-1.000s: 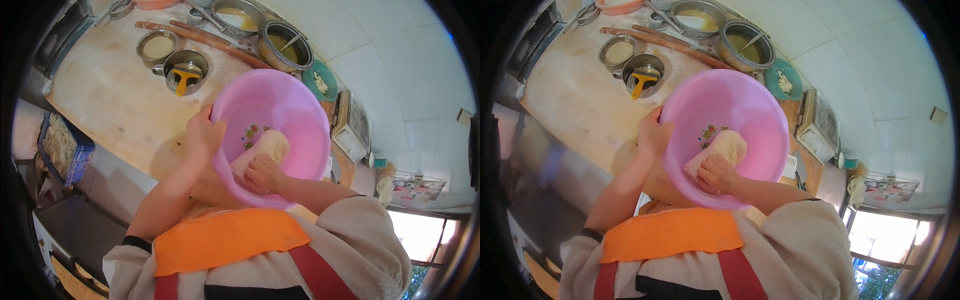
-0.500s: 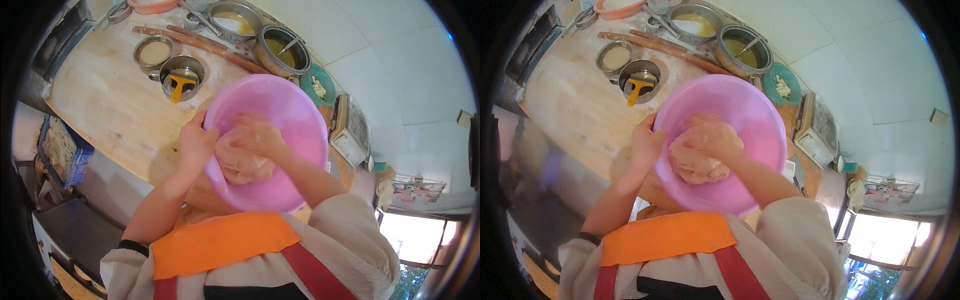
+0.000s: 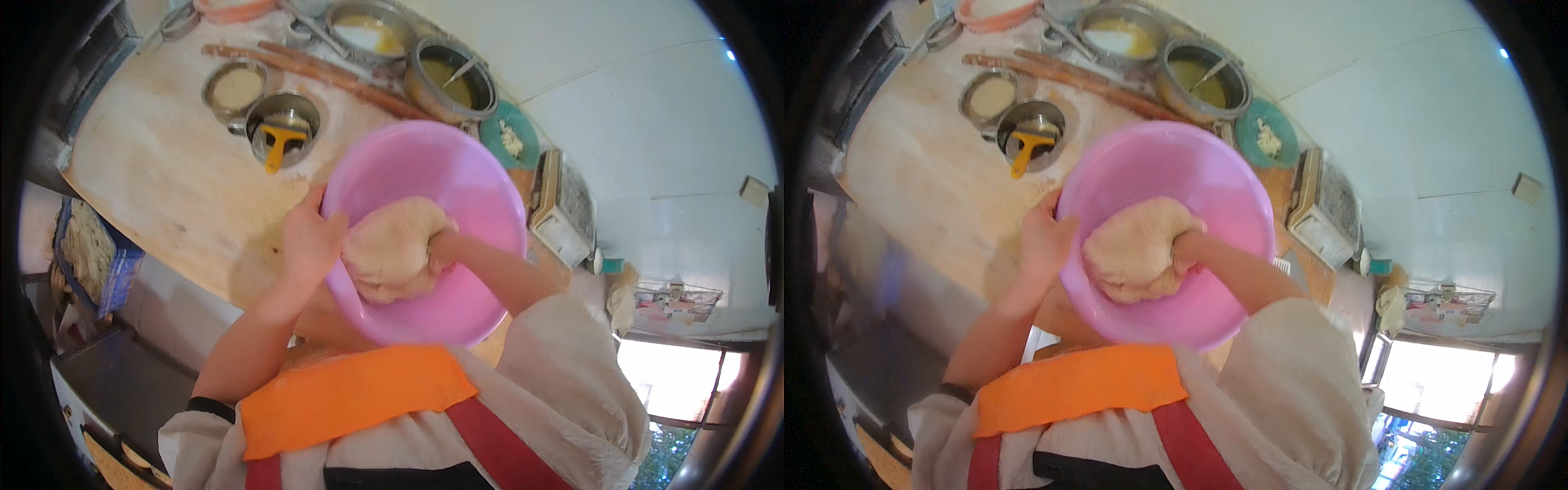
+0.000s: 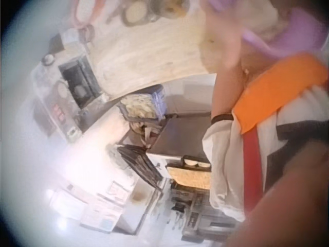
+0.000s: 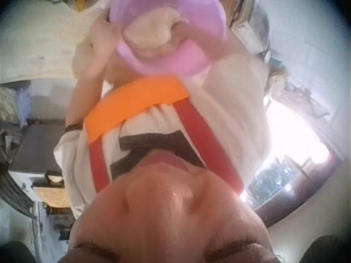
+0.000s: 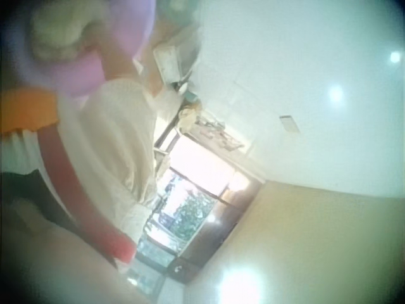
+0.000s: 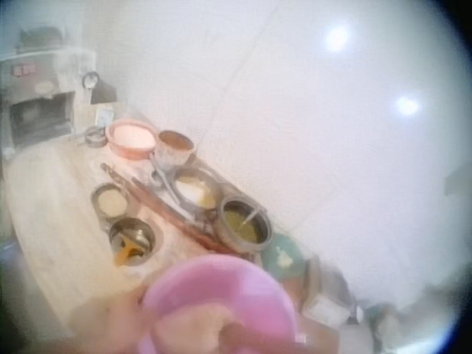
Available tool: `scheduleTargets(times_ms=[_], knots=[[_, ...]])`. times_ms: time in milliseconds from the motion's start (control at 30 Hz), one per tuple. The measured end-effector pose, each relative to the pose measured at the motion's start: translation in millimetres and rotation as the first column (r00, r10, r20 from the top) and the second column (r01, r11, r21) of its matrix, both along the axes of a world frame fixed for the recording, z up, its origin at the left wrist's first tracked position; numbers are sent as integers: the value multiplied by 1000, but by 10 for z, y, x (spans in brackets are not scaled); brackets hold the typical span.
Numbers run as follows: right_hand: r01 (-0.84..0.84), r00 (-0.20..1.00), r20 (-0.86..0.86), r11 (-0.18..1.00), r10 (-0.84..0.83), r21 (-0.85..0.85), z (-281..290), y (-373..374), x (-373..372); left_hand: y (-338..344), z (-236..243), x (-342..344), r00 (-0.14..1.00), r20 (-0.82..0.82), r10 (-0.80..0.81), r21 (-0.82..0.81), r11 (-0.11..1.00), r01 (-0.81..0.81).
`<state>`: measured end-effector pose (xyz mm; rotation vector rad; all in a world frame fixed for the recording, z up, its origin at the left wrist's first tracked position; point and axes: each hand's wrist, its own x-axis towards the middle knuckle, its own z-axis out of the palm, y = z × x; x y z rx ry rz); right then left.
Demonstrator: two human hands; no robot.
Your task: The person kneads dough in a bowl, adds liquid with a spoon, and then mixes a larger quantity of dough in a plastic bin. They later carry the bowl to a different room, place it on a shelf, and handle a metal tray near an oven.
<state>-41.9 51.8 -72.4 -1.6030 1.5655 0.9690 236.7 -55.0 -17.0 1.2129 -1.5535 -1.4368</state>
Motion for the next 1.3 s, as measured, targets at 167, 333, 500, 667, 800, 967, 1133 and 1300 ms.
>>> scheduleTargets(times_ms=[167,333,500,667,800,967,1133,1300], knots=[[768,579,361,638,-731,58,957,-533,129,-60,61,52,1000,18,23,-15,1000,-23],[971,47,546,167,-836,173,219,-603,-1,8,108,58,999,-46,7,43,999,-5],[625,758,522,207,-391,-753,-304,-545,237,-45,125,33,1000,-31,3,79,997,0],[274,956,289,198,50,-941,88,-245,620,-65,54,71,1000,-6,7,-26,1000,-7],[133,955,218,362,203,-923,155,12,1143,1,95,47,997,-74,0,79,997,6],[95,944,196,351,266,-932,39,-117,1122,17,49,17,992,-124,37,53,998,-31],[200,940,325,608,101,-768,-158,-268,917,-31,89,37,1000,-5,-1,-1,1000,1],[847,532,731,295,-429,-443,172,-427,12,-50,125,-1,997,58,55,-64,997,-52]])
